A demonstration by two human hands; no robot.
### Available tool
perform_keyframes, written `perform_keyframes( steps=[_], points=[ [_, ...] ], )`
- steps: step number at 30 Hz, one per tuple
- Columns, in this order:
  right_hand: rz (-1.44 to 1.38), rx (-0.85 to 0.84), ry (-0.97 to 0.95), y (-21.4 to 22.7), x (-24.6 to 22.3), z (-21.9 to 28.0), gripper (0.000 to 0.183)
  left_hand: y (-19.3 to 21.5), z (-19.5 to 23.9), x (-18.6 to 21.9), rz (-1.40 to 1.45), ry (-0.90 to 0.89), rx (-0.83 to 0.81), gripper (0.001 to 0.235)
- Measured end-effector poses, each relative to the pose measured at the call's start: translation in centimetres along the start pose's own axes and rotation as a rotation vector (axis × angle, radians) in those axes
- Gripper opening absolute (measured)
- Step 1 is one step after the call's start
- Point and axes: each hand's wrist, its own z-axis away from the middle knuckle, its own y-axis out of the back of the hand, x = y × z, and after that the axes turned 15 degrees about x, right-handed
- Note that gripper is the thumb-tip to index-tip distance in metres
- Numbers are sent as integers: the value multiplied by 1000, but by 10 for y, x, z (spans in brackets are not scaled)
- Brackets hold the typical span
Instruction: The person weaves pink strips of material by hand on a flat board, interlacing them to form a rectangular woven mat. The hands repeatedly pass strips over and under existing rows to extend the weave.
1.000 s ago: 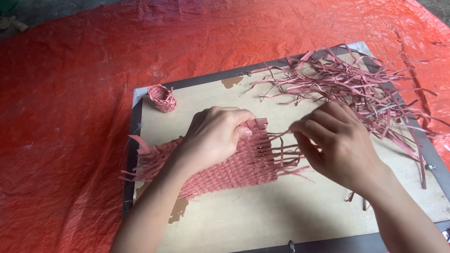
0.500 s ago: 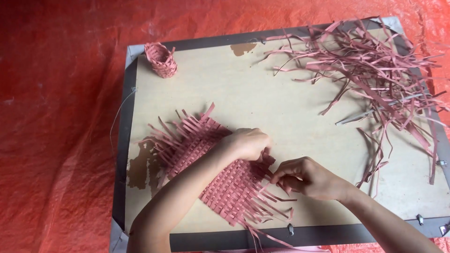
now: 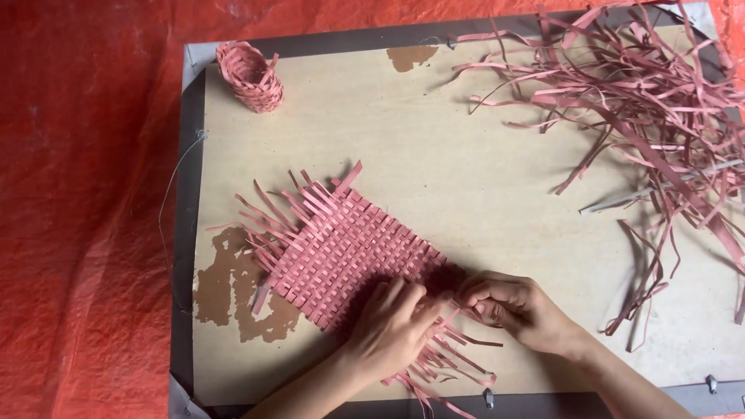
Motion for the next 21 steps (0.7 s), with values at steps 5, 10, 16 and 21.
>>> perform_keyframes(
  steps=[5,10,16,21],
  points=[
    [141,95,-93,-10,18,0,15,2,0,1,14,24,-106,46],
    [138,202,-303,-18,27,-5,17,-6,5,0,-72,-19,-29,49],
    [257,163,-586,-18,12,-16,13,-14,23,1,-95,63,-139,50],
    [436,92,-518,-25,16,-30,20,-6,10,2,-118,69,26,57]
  ],
)
